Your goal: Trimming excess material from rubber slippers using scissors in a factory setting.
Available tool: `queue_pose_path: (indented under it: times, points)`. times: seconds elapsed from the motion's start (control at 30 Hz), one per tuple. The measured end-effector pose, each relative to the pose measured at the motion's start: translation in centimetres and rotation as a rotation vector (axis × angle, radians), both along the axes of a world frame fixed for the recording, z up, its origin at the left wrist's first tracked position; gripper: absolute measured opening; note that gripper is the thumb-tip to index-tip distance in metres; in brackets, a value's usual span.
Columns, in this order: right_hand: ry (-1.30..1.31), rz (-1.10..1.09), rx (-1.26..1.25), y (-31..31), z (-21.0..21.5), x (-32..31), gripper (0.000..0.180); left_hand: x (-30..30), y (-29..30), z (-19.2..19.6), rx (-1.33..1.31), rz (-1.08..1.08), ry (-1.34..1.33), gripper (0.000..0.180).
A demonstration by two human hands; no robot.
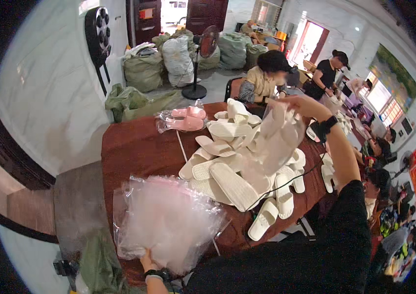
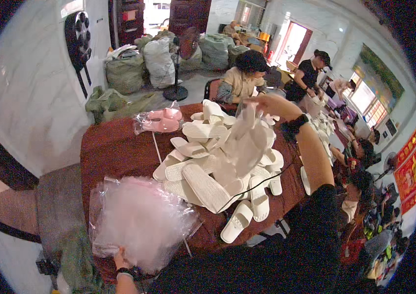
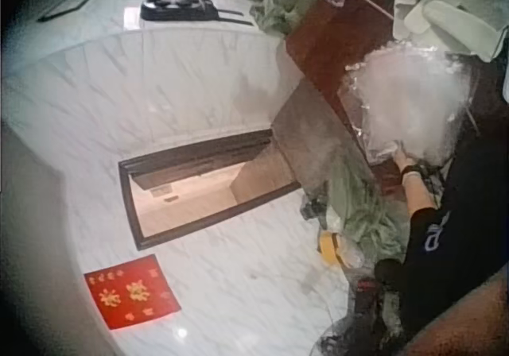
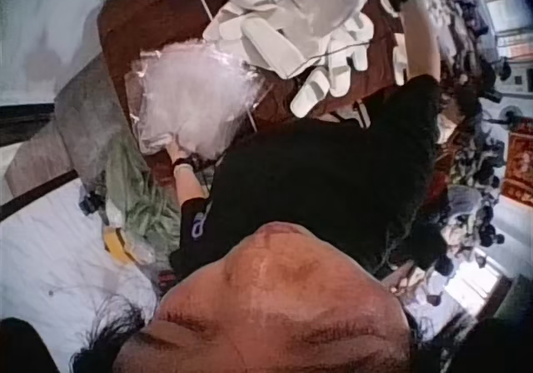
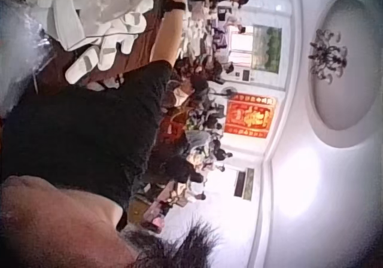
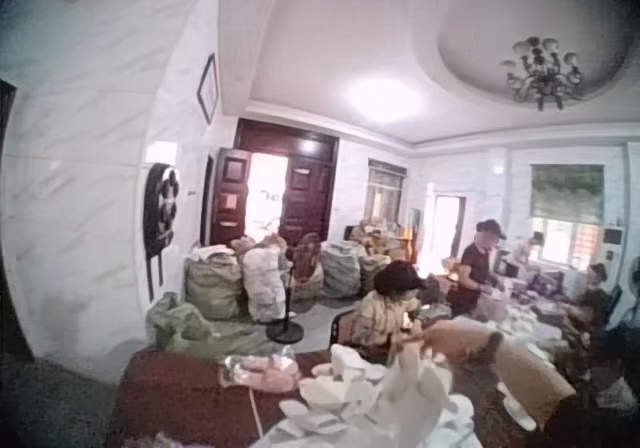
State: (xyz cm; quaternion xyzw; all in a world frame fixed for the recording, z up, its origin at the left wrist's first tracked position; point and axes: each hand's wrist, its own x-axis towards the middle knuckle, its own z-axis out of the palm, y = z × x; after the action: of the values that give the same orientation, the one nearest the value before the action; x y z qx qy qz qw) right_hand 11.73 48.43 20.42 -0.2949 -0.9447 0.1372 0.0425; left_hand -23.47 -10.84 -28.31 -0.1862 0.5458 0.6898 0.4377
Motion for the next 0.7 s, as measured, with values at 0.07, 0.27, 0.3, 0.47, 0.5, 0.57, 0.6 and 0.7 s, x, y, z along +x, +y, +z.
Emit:
queue_pose_path:
  times: [0.07, 0.27, 0.3, 0.47, 0.5, 0.57, 0.6, 0.7]
  points:
    - [0.388, -0.030, 0.092, 1.6, 0.4, 3.8, 0.049, -0.3, 0.7, -1.6, 0.051, -0.003, 0.024, 0.031]
    - [0.964, -0.435, 0.043, 0.9, 2.8, 3.2, 0.036, -2.2, -2.6, -5.5, -0.001, 0.023, 0.092, 0.035]
    - [0.925, -0.261, 0.270, 6.3, 4.5, 11.5, 0.036, -2.0, 0.8, -6.0, 0.076, -0.025, -0.002, 0.036]
    - [0.412, -0.351, 0.215, 7.2, 1.2, 11.7, 0.047, -1.0, 0.9, -4.7, 0.075, 0.015, -0.034, 0.039]
    - [0.168, -0.385, 0.241, 6.6, -2.2, 12.3, 0.041, -0.7, 1.0, -4.3, 0.103, 0.033, -0.043, 0.039]
    - [-0.304, -0.439, 0.278, 4.5, -9.7, 12.6, 0.041, -1.3, -0.7, -4.6, 0.124, 0.061, -0.025, 0.039]
    - [-0.527, -0.438, 0.297, 3.4, -14.0, 11.1, 0.046, -1.6, -3.0, -6.3, 0.083, 0.085, 0.056, 0.030]
    - [-0.299, -0.699, -0.020, 5.1, -21.3, 18.9, 0.065, -1.5, 0.0, -6.0, -0.043, -0.007, 0.203, 0.023]
